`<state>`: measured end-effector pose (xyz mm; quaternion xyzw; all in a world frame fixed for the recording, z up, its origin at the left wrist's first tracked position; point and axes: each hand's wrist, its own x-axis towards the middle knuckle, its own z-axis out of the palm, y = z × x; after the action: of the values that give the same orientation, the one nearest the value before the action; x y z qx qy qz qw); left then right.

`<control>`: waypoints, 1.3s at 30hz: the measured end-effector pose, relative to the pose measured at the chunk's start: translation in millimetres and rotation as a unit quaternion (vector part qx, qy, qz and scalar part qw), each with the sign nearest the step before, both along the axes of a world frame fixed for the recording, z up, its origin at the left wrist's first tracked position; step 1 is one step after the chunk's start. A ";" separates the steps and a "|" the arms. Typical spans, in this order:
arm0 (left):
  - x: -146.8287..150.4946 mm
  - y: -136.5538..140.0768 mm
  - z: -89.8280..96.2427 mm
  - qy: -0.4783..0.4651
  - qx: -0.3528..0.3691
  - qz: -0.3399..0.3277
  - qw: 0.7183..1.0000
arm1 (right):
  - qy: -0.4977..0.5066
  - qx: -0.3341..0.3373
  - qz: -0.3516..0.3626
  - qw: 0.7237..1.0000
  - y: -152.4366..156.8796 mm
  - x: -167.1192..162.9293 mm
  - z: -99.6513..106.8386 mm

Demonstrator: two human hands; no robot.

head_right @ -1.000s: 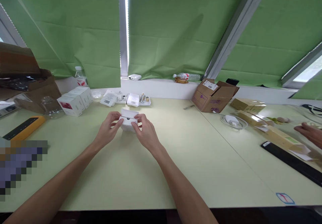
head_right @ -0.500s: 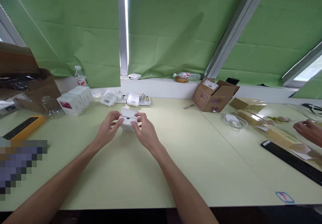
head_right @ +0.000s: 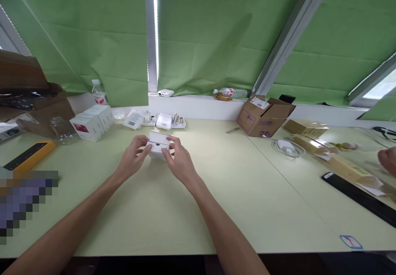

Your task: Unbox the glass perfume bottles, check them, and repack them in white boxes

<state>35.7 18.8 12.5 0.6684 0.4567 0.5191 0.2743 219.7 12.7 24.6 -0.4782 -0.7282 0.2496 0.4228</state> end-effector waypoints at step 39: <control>-0.7 0.8 -0.7 0.000 0.001 -0.003 1.000 | -0.007 -0.011 0.002 1.000 -1.6 -0.2 0.2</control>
<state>34.9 19.7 11.8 0.6702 0.4542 0.5185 0.2752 219.5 11.1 24.7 -0.4830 -0.7295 0.2551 0.4116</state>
